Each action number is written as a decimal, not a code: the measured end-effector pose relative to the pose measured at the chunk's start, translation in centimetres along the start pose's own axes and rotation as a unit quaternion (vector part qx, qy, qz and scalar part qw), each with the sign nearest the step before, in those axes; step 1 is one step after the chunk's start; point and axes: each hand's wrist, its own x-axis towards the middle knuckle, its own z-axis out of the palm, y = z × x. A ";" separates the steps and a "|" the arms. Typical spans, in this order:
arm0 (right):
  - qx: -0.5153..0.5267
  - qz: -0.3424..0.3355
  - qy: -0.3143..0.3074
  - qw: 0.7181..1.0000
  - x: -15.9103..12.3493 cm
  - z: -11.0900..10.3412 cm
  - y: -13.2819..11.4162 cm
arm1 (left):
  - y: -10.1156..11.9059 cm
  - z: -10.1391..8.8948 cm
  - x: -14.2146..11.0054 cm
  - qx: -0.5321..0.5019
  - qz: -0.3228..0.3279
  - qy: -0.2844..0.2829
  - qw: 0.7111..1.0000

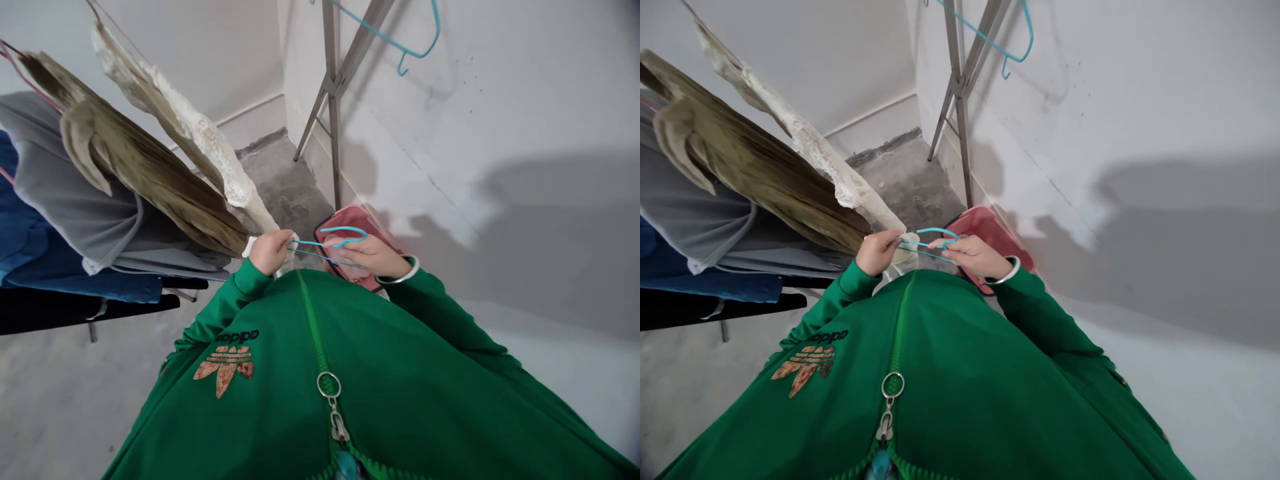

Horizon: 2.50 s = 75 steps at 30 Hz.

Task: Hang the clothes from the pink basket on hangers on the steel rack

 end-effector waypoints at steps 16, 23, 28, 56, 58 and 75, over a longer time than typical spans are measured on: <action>-0.024 -0.088 0.080 0.993 4.0 1.2 2.1 | -0.2 -0.9 0.3 0.181 0.088 -0.013 0.979; -0.160 -0.189 0.247 0.937 4.9 3.0 2.6 | 0.3 -0.7 0.2 0.169 0.069 -0.021 0.983; -0.273 -0.283 0.227 0.891 3.9 3.4 4.0 | -1.2 -2.0 0.0 0.100 0.057 0.101 0.988; -0.400 -0.098 0.015 0.911 6.9 2.2 10.5 | -2.5 -7.5 -3.8 0.081 0.021 0.248 0.965; -0.404 -0.090 0.061 0.908 6.0 1.4 10.8 | -3.8 -7.4 -4.1 0.117 0.015 0.255 0.960; -0.234 -0.183 0.177 0.938 1.8 -1.1 4.6 | -6.4 -5.0 -3.2 0.120 -0.027 0.339 0.933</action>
